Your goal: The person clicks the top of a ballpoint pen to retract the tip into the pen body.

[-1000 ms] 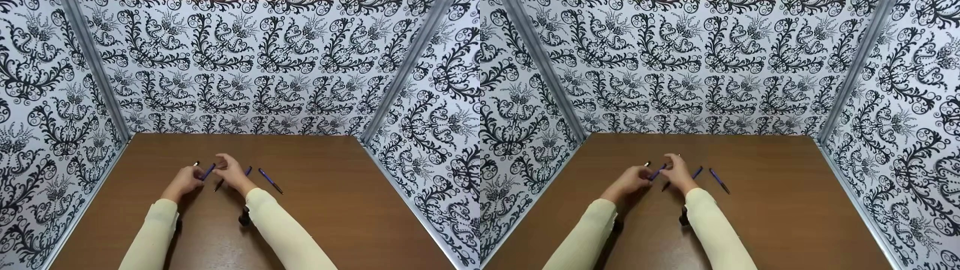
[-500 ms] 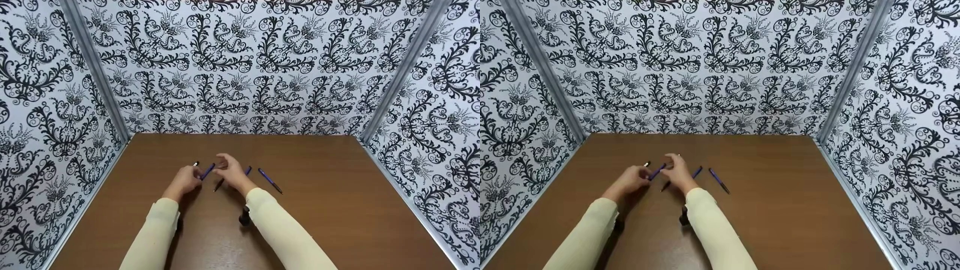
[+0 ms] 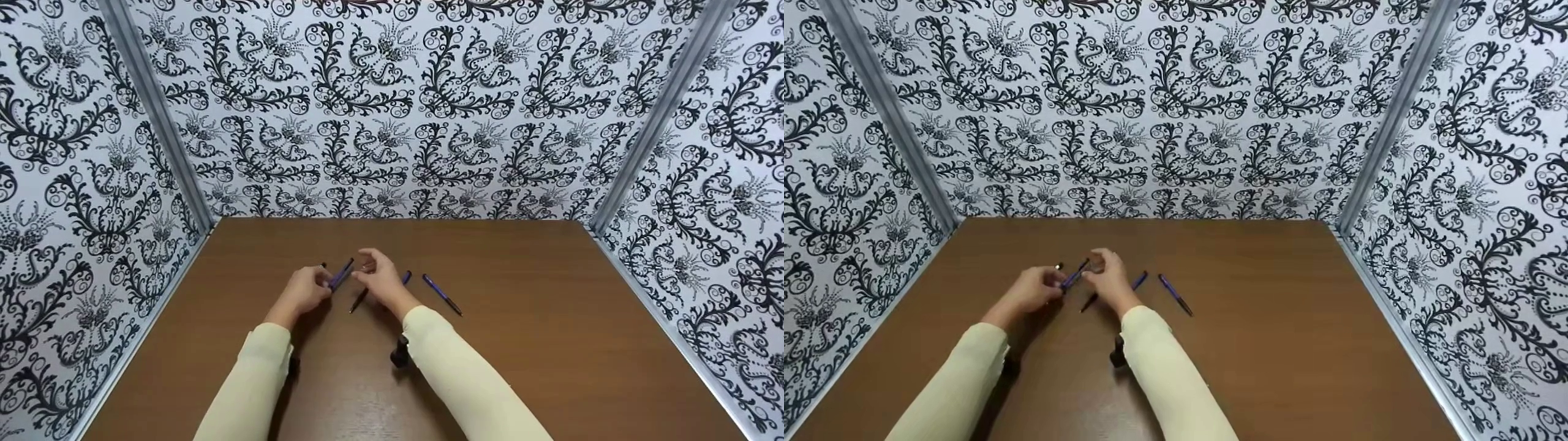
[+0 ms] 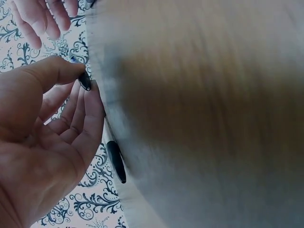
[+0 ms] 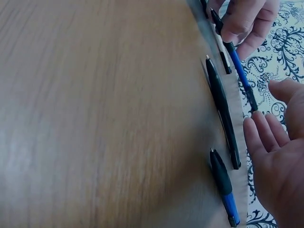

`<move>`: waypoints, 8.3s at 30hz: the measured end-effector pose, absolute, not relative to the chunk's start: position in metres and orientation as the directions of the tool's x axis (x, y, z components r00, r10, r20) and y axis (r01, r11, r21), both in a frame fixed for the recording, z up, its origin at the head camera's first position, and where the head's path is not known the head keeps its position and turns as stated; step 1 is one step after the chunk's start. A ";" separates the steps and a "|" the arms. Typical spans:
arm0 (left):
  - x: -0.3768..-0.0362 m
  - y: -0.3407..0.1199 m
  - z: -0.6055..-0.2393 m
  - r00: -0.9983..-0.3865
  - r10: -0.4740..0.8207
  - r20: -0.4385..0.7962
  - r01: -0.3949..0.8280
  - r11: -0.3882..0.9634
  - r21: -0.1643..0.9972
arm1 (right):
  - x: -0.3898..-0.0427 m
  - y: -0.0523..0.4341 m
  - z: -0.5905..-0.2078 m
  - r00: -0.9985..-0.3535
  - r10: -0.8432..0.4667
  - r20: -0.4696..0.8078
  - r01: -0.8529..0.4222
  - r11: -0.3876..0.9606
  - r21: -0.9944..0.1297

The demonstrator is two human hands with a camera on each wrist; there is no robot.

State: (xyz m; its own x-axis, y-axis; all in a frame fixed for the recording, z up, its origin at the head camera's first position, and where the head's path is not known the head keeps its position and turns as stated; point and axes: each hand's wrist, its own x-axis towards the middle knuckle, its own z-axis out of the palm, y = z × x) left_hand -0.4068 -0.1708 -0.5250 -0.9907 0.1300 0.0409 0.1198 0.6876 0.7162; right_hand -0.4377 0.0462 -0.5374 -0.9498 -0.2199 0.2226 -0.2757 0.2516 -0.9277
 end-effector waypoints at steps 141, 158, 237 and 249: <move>-0.401 -0.143 -0.506 -0.965 0.147 0.219 0.263 0.489 0.831 | -0.437 0.018 -0.524 -0.986 0.089 0.138 -0.161 -0.363 -0.918; -0.401 -0.144 -0.509 -0.952 0.151 0.267 0.307 0.518 0.799 | -0.438 0.021 -0.524 -0.990 0.056 0.133 -0.144 -0.306 -0.941; -0.393 -0.170 -0.527 -0.993 0.071 0.089 0.112 0.752 0.650 | -0.429 0.076 -0.526 -0.982 -0.090 0.168 -0.164 -0.057 -0.985; -0.404 -0.174 -0.537 -0.990 0.075 0.119 0.133 0.782 0.608 | -0.430 0.078 -0.526 -0.985 -0.077 0.153 -0.149 -0.054 -0.987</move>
State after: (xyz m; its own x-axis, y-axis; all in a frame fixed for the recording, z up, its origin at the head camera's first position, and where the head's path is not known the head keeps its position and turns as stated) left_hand -0.4035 -0.1735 -0.5374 -0.9900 0.0754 0.1190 0.1327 0.7825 0.6084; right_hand -0.4301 0.0776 -0.5255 -0.9853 -0.0771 0.1525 -0.1486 -0.0536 -0.9874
